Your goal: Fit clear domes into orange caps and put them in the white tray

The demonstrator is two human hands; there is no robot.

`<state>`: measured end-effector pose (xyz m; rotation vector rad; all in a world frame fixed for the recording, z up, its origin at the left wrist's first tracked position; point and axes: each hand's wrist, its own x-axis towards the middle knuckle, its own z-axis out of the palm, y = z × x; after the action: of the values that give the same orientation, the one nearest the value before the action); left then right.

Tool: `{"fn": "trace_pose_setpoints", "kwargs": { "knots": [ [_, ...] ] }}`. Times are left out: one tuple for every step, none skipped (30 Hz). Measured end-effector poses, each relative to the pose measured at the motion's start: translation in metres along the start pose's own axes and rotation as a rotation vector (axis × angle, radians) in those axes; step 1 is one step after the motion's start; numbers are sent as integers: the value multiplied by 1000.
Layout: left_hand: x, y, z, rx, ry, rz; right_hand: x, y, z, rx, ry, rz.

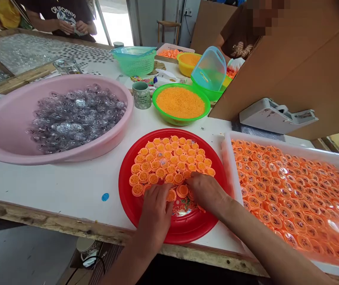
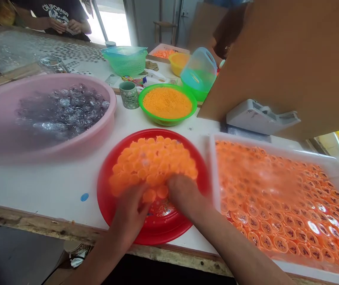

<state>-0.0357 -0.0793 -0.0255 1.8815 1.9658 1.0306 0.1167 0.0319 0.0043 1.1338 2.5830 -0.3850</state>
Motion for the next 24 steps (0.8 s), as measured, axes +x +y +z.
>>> {"fn": "trace_pose_setpoints", "kwargs": {
  "knots": [
    [-1, 1, -3, -50, 7, 2, 0, -2, 0, -12, -9, 10],
    [-2, 3, -6, -104, 6, -1, 0, -5, -1, -23, -17, 22],
    [-3, 4, -9, -157, -2, -13, 0, -7, -2, -32, -23, 33],
    [-4, 6, -12, -214, -12, -38, 0, -9, -4, -39, -28, 45],
    [-4, 8, -14, -278, -26, -80, 0, -12, -6, -44, -33, 56],
    [-4, 9, -16, -346, -45, -138, 0, -13, -8, -48, -39, 67],
    [-4, 10, -17, -411, -69, -206, 1, -15, -10, -51, -44, 79],
    [-4, 11, -18, -464, -94, -273, 1, -17, -12, -54, -48, 92],
    [-4, 10, -17, -495, -115, -327, 2, -18, -13, -58, -53, 105],
    [-4, 10, -16, -500, -132, -357, 3, -19, -15, -61, -58, 118],
    [-5, 9, -15, -478, -143, -362, 5, -20, -16, -65, -64, 130],
    [-5, 7, -13, -439, -144, -348, 6, -21, -17, -69, -71, 142],
    [-6, 6, -11, -392, -138, -324, 7, -22, -18, -73, -78, 152],
    [-6, 5, -10, -346, -127, -297, 8, -23, -18, -77, -84, 161],
    [-7, 4, -9, -306, -118, -271, 8, -24, -19, -80, -91, 167],
    [-7, 4, -9, -278, -114, -249, 9, -24, -19, -83, -96, 169],
    [-8, 4, -9, -260, -115, -233, 9, -25, -19, -85, -102, 168],
    [-8, 4, -10, -252, -125, -222, 9, -26, -19, -85, -106, 164],
    [-8, 5, -11, -252, -141, -218, 9, -26, -20, -85, -110, 158],
    [-8, 5, -13, -259, -156, -217, 9, -26, -20, -84, -113, 152],
    [-8, 6, -15, -266, -169, -214, 9, -27, -21, -82, -116, 145],
    [-8, 7, -16, -270, -182, -202, 9, -27, -21, -80, -119, 139],
    [-9, 7, -18, -269, -193, -181, 9, -27, -22, -77, -121, 135],
    [-9, 7, -19, -268, -200, -153, 10, -27, -23, -75, -121, 131]
  ]
}}
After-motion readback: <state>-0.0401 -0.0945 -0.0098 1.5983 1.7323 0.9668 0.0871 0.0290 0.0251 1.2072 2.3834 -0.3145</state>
